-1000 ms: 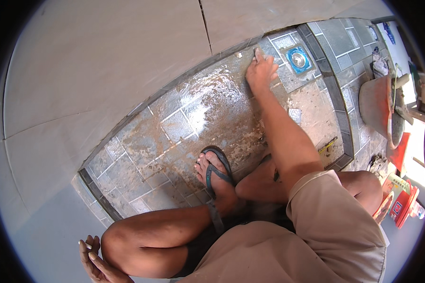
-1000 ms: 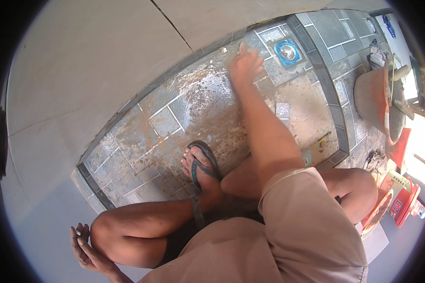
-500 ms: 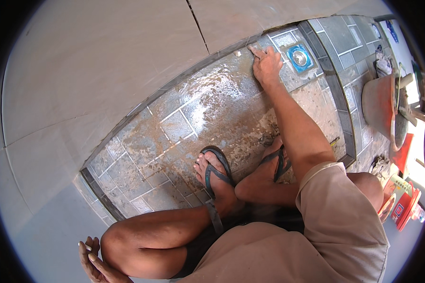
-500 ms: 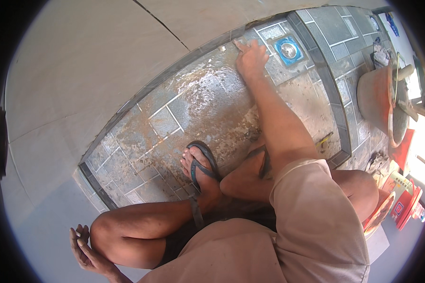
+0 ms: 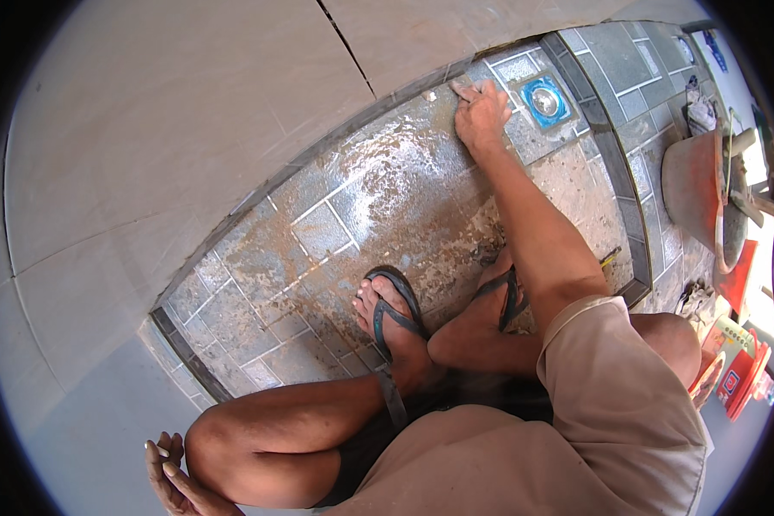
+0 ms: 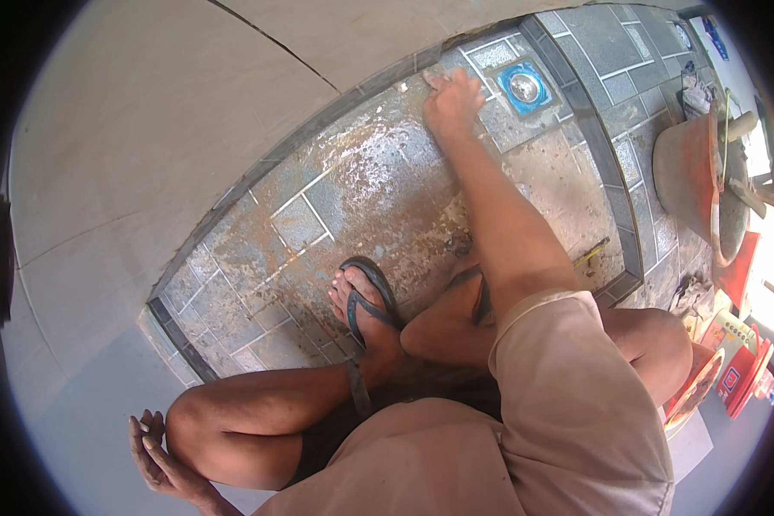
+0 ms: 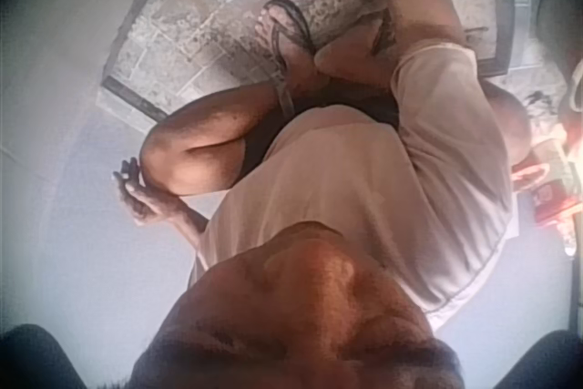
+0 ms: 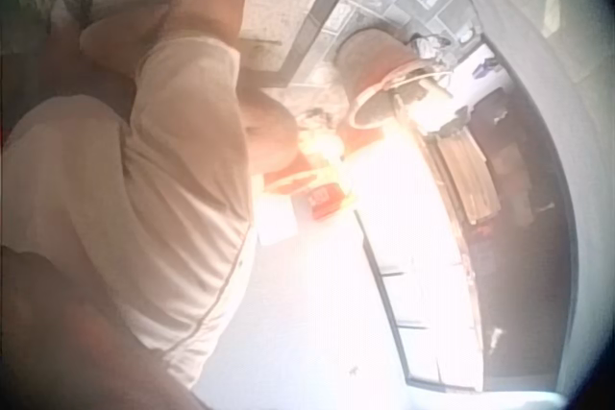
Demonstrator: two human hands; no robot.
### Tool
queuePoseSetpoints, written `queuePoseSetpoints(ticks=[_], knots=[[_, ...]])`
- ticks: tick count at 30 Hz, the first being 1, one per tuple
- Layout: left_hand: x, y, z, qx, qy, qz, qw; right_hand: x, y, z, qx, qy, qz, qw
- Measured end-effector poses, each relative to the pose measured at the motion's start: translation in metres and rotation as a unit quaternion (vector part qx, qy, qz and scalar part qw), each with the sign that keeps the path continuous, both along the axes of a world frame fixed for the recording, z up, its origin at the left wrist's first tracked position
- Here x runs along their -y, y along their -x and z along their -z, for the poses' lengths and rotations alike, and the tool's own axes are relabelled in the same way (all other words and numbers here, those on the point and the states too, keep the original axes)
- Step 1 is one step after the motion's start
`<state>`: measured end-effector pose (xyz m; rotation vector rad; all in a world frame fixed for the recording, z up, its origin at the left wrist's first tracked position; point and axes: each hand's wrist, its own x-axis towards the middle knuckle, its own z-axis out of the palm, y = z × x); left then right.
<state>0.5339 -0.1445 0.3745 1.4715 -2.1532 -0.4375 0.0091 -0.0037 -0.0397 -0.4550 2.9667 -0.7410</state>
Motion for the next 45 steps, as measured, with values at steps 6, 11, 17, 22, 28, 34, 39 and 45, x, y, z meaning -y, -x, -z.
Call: queuePoseSetpoints(ticks=[6,11,17,22,28,34,39,45], knots=[[-0.002,0.003,-0.002,0.014,0.008,0.005,1.000,0.001,-0.013,-0.009,-0.024,-0.009,-0.011,1.000],[-0.003,0.005,-0.002,0.011,0.007,-0.003,1.000,0.010,-0.021,-0.012,-0.004,-0.001,-0.003,1.000],[-0.002,0.001,0.000,-0.002,0.000,0.002,1.000,0.009,-0.024,-0.022,-0.016,0.048,-0.014,0.999],[-0.001,-0.005,0.001,-0.008,-0.001,-0.003,1.000,0.029,-0.065,-0.021,-0.034,-0.013,-0.102,0.994],[-0.001,-0.007,0.002,-0.028,0.004,0.014,1.000,0.062,-0.113,-0.022,-0.001,-0.078,-0.140,0.987],[-0.002,-0.010,0.004,-0.021,0.013,-0.016,1.000,0.076,-0.137,-0.027,0.031,-0.075,-0.039,0.996],[0.001,-0.012,0.005,-0.031,0.010,-0.013,0.999,0.097,-0.163,-0.025,0.030,-0.048,-0.107,0.993],[0.001,-0.015,0.006,-0.045,0.006,-0.026,0.999,0.139,-0.201,-0.037,0.074,-0.059,-0.153,0.984]])
